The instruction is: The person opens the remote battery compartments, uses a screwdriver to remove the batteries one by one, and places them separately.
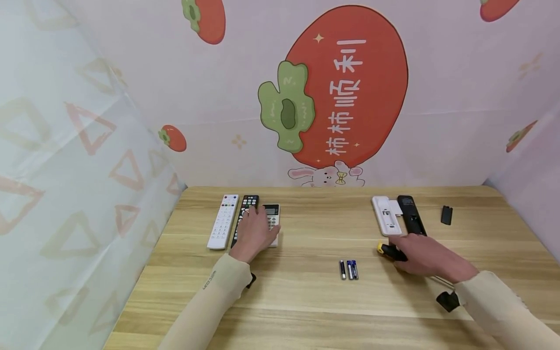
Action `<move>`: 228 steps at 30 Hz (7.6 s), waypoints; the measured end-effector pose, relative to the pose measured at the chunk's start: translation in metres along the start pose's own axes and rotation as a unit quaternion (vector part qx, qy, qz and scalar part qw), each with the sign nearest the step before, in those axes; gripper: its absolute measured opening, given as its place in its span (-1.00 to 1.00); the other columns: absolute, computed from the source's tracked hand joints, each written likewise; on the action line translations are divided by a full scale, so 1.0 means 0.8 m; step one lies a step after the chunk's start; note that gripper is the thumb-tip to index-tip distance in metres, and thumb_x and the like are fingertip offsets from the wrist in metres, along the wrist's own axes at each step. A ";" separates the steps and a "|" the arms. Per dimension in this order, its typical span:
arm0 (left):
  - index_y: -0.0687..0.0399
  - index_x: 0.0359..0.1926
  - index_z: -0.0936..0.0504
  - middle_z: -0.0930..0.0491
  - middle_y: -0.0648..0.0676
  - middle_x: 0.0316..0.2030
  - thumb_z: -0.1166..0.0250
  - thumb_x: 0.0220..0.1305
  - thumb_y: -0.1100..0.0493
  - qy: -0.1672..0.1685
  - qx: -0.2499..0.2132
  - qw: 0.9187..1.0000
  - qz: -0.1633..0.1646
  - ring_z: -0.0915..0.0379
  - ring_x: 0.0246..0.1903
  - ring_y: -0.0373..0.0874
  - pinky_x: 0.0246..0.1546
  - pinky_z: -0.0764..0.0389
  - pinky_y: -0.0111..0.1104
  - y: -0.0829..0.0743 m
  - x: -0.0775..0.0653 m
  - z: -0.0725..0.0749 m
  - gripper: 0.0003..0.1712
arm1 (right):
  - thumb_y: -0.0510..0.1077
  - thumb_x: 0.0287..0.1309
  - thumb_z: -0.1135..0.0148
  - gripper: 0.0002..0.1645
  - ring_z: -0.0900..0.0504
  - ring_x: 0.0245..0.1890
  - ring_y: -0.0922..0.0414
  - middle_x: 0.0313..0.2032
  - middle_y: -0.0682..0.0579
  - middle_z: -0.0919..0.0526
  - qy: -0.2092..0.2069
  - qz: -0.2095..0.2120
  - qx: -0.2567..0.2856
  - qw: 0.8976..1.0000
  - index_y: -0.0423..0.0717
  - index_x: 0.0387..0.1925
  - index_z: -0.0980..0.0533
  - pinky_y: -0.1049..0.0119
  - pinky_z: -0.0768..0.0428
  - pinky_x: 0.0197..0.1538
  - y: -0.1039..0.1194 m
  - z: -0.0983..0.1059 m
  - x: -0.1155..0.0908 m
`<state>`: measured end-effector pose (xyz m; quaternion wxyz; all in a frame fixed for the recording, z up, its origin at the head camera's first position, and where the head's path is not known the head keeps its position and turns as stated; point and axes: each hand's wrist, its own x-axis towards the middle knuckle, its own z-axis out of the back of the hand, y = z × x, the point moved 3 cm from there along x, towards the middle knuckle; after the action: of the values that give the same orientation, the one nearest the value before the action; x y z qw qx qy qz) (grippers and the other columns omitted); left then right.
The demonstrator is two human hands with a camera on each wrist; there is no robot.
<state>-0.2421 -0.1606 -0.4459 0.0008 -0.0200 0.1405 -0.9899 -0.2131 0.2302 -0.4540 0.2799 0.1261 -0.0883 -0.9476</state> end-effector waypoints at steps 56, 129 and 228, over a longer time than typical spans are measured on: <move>0.63 0.31 -0.30 -0.44 0.51 0.12 -0.34 0.31 -0.18 0.002 0.061 0.997 0.037 -0.44 0.10 0.30 -0.06 -0.64 0.01 -0.016 0.003 -0.024 -0.03 | -0.14 0.25 -0.37 -0.71 -0.57 -0.21 0.11 -0.12 -0.03 -0.63 -0.064 0.090 0.087 0.990 -0.14 -0.04 -0.58 0.14 -0.63 -0.07 0.140 0.031 0.142; 0.36 0.24 -0.48 -0.49 0.20 -0.07 -0.53 0.12 -0.05 0.093 -0.033 0.991 -0.085 -0.39 -0.17 -0.02 -0.24 -0.56 -0.23 -0.088 0.005 -0.028 -0.19 | -0.12 0.24 -0.38 -0.70 -0.58 -0.19 0.07 -0.14 -0.03 -0.63 -0.064 0.057 0.083 0.993 -0.14 -0.05 -0.56 0.14 -0.61 -0.11 0.109 0.026 0.119; 0.30 0.27 -0.56 -0.59 0.10 -0.04 -0.26 0.47 0.07 0.189 -0.263 0.921 -0.217 -0.44 -0.09 -0.08 -0.02 -0.53 -0.24 -0.075 0.033 -0.018 -0.50 | 0.00 0.24 -0.44 -0.36 -0.62 0.04 -0.09 0.10 -0.16 -0.56 -0.069 0.044 0.235 0.969 -0.27 0.23 -0.51 -0.01 -0.64 0.10 0.049 0.036 0.113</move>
<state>-0.2685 -0.0993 -0.4417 -0.2455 0.1381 0.3858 -0.8786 -0.2751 0.1504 -0.4347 0.2769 0.1182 -0.3331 -0.8935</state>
